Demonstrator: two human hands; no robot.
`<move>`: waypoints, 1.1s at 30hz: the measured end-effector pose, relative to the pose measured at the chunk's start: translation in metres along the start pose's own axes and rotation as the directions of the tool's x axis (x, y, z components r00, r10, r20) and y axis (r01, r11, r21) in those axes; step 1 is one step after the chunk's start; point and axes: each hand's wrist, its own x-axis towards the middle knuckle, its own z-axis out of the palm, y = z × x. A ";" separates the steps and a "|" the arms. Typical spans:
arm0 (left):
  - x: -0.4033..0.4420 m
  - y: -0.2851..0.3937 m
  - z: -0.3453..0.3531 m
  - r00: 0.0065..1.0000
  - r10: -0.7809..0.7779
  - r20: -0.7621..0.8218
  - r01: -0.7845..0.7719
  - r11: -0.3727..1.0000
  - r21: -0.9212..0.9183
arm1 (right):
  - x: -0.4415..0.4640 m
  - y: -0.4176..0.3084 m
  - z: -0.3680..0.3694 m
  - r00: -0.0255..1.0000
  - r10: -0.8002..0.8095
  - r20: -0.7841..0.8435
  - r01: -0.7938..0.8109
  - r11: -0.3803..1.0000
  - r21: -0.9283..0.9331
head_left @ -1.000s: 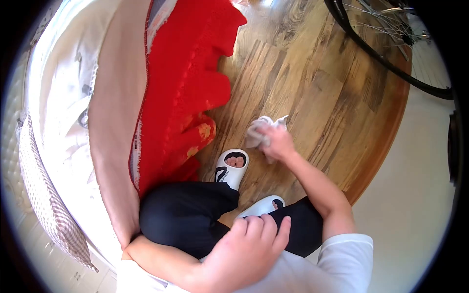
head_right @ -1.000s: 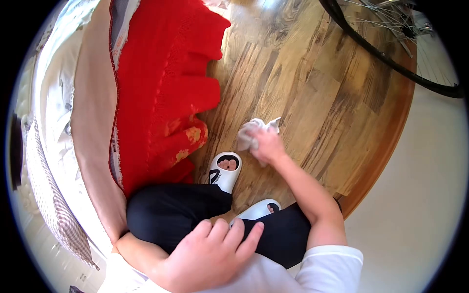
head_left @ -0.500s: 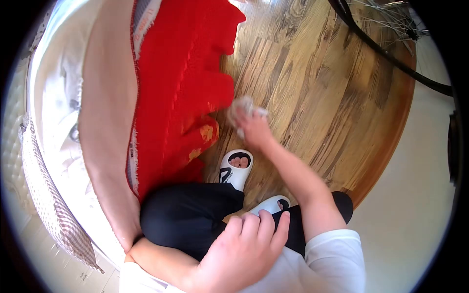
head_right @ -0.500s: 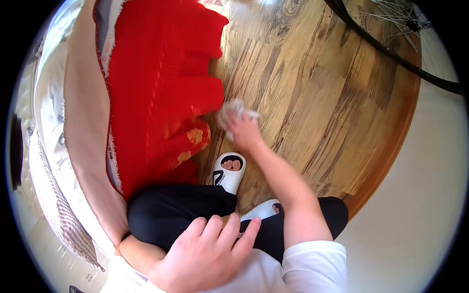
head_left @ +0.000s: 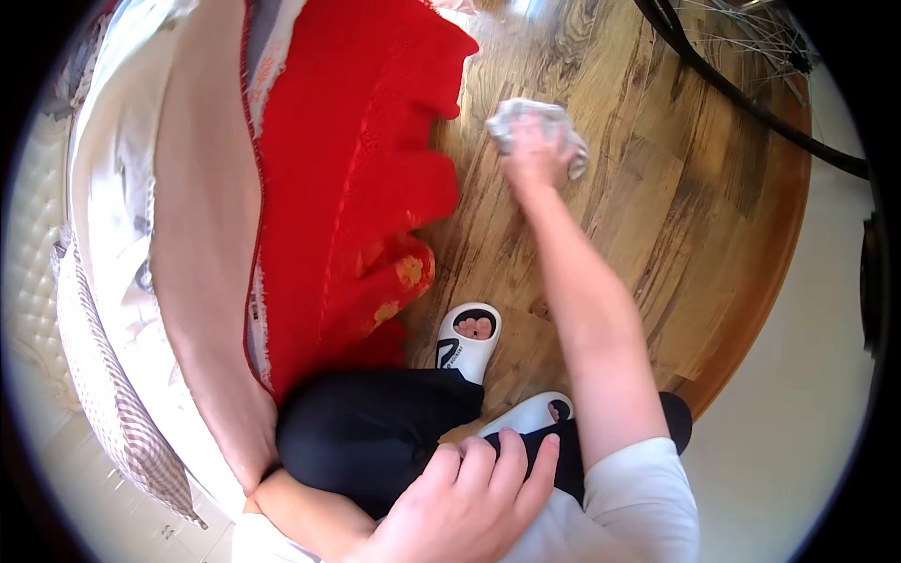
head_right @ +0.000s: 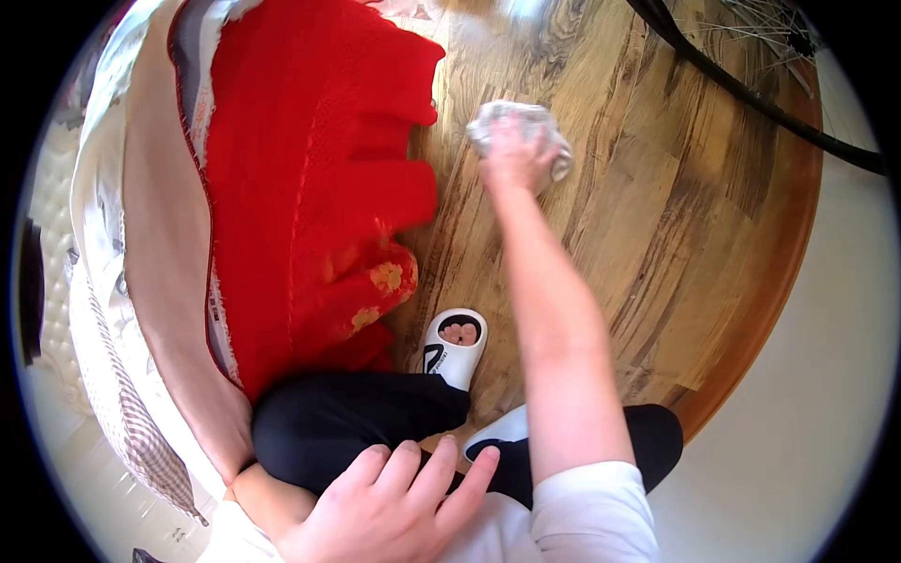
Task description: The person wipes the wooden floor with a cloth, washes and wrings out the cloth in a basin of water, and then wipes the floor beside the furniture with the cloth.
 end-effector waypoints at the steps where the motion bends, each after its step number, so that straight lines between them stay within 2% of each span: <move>1: 0.003 -0.001 -0.001 1.000 -0.001 0.030 0.001 1.000 0.004 | 0.002 -0.018 0.006 0.993 -0.113 0.029 0.115 0.990 -0.078; 3: 0.008 -0.001 -0.002 0.995 -0.021 0.094 0.021 1.000 0.006 | -0.009 -0.053 0.032 0.950 -0.310 0.038 0.309 0.951 0.029; 7: 0.009 -0.004 -0.005 0.986 -0.002 0.164 0.003 1.000 -0.006 | -0.083 -0.047 0.053 0.758 -0.653 0.008 0.653 0.757 -0.024; 9: 0.007 -0.005 -0.007 0.985 0.014 0.173 -0.012 1.000 -0.011 | -0.111 -0.019 0.083 0.667 -0.745 0.020 0.741 0.661 -0.115; 12: 0.006 -0.007 -0.008 0.985 0.021 0.170 -0.016 0.999 -0.028 | -0.124 0.031 0.083 0.604 -0.790 0.105 0.796 0.592 -0.129; 14: 0.005 -0.009 -0.007 0.989 0.027 0.147 -0.025 1.000 -0.017 | -0.088 0.052 0.107 0.836 -0.544 -0.071 0.544 0.839 -0.026; 16: 0.006 -0.009 -0.006 0.987 0.041 0.155 -0.038 0.999 -0.020 | -0.029 0.074 0.071 0.821 -0.541 -0.185 0.498 0.836 -0.231; 18: 0.009 -0.007 -0.001 0.990 0.015 0.143 -0.013 1.000 -0.015 | -0.006 0.070 0.024 0.958 -0.163 -0.237 0.192 0.976 0.104; 21: 0.010 -0.002 0.006 0.989 -0.031 0.142 0.035 0.999 -0.023 | -0.008 0.053 0.012 0.989 -0.107 -0.104 0.109 0.994 0.020; 22: 0.012 -0.003 0.005 0.988 -0.027 0.151 0.032 0.999 -0.028 | -0.012 0.055 0.027 0.977 -0.168 -0.131 0.167 0.986 -0.018; 23: 0.014 -0.003 0.004 0.987 -0.027 0.159 0.033 0.999 -0.035 | -0.024 0.059 0.048 0.937 -0.299 -0.179 0.282 0.953 -0.113; 24: 0.016 -0.003 0.004 0.987 -0.025 0.157 0.031 0.999 -0.035 | -0.048 0.059 0.041 0.921 -0.390 -0.016 0.381 0.908 -0.175; 25: 0.016 -0.003 0.004 0.985 -0.012 0.170 0.018 0.999 -0.034 | -0.074 0.061 0.046 0.870 -0.493 0.023 0.484 0.843 -0.236; 27: 0.017 -0.003 0.003 0.984 0.008 0.180 -0.001 0.999 -0.038 | -0.124 0.079 0.080 0.747 -0.658 -0.098 0.651 0.753 -0.092; 28: 0.016 -0.002 0.002 0.982 0.014 0.187 -0.005 0.999 -0.047 | -0.146 0.091 0.087 0.716 -0.693 -0.077 0.696 0.718 0.007; 30: 0.014 -0.002 0.004 0.979 0.023 0.202 -0.011 0.998 -0.061 | -0.155 0.118 0.087 0.664 -0.747 -0.035 0.748 0.663 0.016; 33: 0.012 0.002 0.005 0.972 0.023 0.234 -0.003 0.996 -0.085 | -0.110 0.151 0.037 0.688 -0.718 -0.107 0.687 0.691 -0.226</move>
